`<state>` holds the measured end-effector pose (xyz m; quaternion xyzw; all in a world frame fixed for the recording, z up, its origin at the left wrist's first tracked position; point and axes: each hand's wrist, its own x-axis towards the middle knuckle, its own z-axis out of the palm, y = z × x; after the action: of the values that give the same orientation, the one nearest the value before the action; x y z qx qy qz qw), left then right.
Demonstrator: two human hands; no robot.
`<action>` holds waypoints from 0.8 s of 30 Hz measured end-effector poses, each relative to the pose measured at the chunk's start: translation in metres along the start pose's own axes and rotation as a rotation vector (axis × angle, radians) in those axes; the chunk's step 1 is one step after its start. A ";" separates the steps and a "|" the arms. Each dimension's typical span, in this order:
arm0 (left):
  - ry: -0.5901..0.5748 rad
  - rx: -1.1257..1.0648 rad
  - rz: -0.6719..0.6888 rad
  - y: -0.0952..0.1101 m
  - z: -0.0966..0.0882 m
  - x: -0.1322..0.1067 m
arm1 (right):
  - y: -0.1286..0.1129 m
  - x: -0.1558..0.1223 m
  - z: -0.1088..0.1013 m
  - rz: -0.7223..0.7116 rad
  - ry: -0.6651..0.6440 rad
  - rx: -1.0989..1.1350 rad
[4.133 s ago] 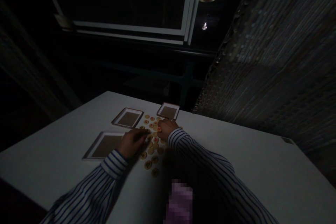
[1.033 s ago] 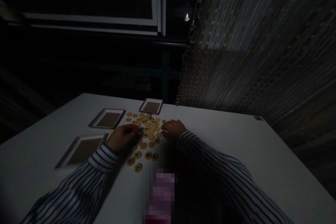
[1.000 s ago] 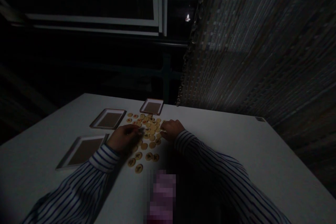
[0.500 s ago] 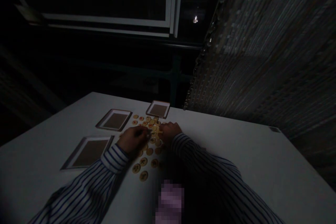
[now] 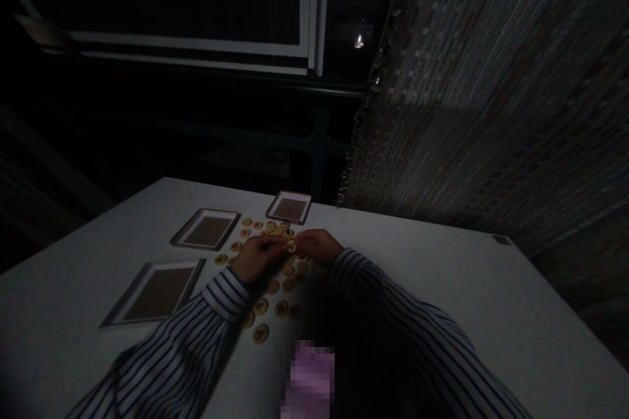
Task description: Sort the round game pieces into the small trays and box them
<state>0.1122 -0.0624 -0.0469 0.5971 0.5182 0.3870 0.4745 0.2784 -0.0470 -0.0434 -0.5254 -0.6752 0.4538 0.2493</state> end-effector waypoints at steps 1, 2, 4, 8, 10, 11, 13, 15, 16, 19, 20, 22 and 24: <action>0.000 -0.024 -0.006 -0.001 0.001 0.000 | 0.001 -0.001 0.000 0.004 0.002 -0.007; -0.002 -0.046 -0.016 -0.002 0.002 0.000 | 0.002 -0.002 0.000 0.008 0.005 -0.018; -0.017 -0.083 -0.050 -0.005 0.003 0.001 | 0.004 -0.004 0.001 -0.004 0.007 -0.065; -0.031 -0.139 -0.116 -0.009 0.005 0.002 | 0.001 -0.010 0.000 -0.171 -0.004 -0.319; -0.036 -0.134 -0.133 -0.009 0.006 0.002 | -0.004 -0.012 0.000 -0.224 -0.009 -0.484; -0.039 -0.111 -0.132 -0.008 0.006 0.002 | -0.006 -0.012 -0.001 -0.229 -0.013 -0.551; -0.044 -0.030 -0.111 -0.007 0.006 0.003 | -0.008 -0.010 -0.004 -0.219 -0.018 -0.624; -0.027 0.076 -0.086 -0.008 0.004 0.004 | -0.005 -0.005 -0.010 -0.196 -0.004 -0.644; -0.009 0.133 -0.068 -0.008 0.002 0.005 | -0.002 -0.001 -0.014 -0.182 0.015 -0.651; 0.057 0.321 0.025 -0.012 -0.007 0.009 | 0.008 0.011 -0.030 -0.177 0.130 -0.723; 0.078 0.388 0.061 -0.013 -0.011 0.011 | 0.011 0.016 -0.035 -0.167 0.150 -0.750; 0.094 0.517 0.132 -0.014 -0.018 0.016 | 0.018 0.024 -0.043 -0.130 0.156 -0.777; 0.094 0.641 0.214 -0.014 -0.023 0.023 | 0.024 0.031 -0.048 -0.072 0.147 -0.794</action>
<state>0.0907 -0.0362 -0.0556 0.7485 0.5691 0.2790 0.1950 0.3188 0.0000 -0.0466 -0.5879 -0.7963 0.1099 0.0907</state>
